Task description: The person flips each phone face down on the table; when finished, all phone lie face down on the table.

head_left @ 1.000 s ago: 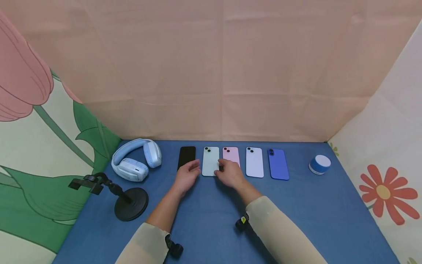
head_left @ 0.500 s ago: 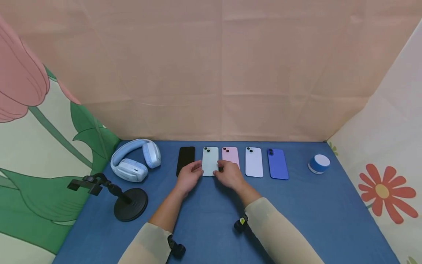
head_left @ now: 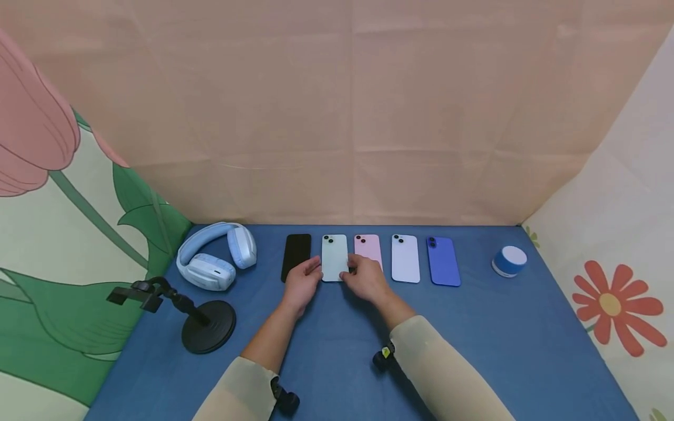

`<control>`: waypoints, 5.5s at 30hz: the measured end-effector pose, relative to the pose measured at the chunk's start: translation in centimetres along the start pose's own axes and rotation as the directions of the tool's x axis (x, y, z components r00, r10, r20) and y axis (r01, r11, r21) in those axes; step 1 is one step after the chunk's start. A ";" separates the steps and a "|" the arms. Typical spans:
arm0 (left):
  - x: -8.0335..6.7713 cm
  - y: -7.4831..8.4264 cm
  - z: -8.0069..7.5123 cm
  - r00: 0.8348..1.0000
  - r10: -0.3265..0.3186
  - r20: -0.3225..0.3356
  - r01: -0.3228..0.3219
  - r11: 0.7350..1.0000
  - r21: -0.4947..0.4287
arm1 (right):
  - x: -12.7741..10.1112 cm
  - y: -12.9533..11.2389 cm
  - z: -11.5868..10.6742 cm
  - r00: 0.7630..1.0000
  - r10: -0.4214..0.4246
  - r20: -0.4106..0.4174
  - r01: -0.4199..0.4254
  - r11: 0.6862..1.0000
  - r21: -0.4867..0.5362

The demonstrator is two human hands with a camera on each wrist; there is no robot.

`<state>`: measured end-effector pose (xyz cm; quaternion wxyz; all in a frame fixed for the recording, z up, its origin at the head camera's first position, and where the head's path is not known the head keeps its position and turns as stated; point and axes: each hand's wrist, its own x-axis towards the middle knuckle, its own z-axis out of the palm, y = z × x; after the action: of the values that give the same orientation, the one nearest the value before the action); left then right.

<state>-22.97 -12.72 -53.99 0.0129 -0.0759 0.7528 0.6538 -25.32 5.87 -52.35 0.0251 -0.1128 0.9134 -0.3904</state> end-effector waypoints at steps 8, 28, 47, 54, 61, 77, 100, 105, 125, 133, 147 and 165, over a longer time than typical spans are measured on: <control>0.1 0.0 -0.6 0.998 -0.064 -0.007 0.062 0.985 -0.162 | 0.1 -0.2 0.5 1.000 0.020 0.011 -0.021 0.999 0.026; 0.2 1.9 -1.8 0.991 -0.118 0.055 0.130 0.896 -0.424 | 0.0 -1.1 1.0 0.999 0.013 0.044 -0.017 0.994 0.106; -0.1 3.5 -1.6 0.986 -0.117 0.118 0.161 0.846 -0.508 | 0.0 -1.5 1.1 0.999 -0.029 0.045 0.020 0.984 0.178; -0.1 3.6 -1.2 0.986 -0.104 0.134 0.159 0.841 -0.517 | 0.1 -1.5 0.7 0.998 -0.055 0.018 0.050 0.979 0.199; -0.2 3.8 -0.6 0.984 -0.102 0.149 0.165 0.839 -0.519 | 0.2 -1.6 0.2 0.999 -0.042 -0.004 0.042 0.977 0.210; -0.3 3.8 0.2 0.976 -0.082 0.200 0.169 0.869 -0.465 | 0.1 -1.2 -0.8 0.998 -0.011 -0.057 0.024 0.968 0.250; 0.4 1.4 0.4 0.963 -0.161 0.217 0.229 0.913 -0.337 | -0.6 0.2 -1.5 0.997 0.033 -0.070 -0.008 0.945 0.326; 0.3 1.5 0.6 0.959 -0.149 0.241 0.231 0.906 -0.355 | -0.7 0.6 -1.4 0.996 0.036 -0.083 -0.007 0.946 0.323; 0.3 1.4 0.8 0.955 -0.136 0.262 0.226 0.908 -0.354 | -1.0 1.4 -1.6 0.992 0.104 -0.073 -0.072 0.933 0.352; 0.4 1.3 0.7 0.957 -0.141 0.252 0.224 0.913 -0.341 | -1.1 1.6 -1.6 0.991 0.119 -0.052 -0.092 0.926 0.365; 0.3 1.4 0.0 0.962 -0.134 0.239 0.210 0.922 -0.326 | -0.7 1.5 -0.9 0.991 0.121 -0.053 -0.099 0.947 0.307; 0.2 1.3 -1.5 0.971 -0.129 0.200 0.186 0.934 -0.303 | -0.5 0.2 0.6 0.994 0.081 -0.070 -0.060 0.962 0.266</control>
<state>-23.21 -14.04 -52.53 0.1199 -0.0789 0.6240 0.7681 -24.81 5.74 -52.92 0.0170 -0.0600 0.8572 -0.5112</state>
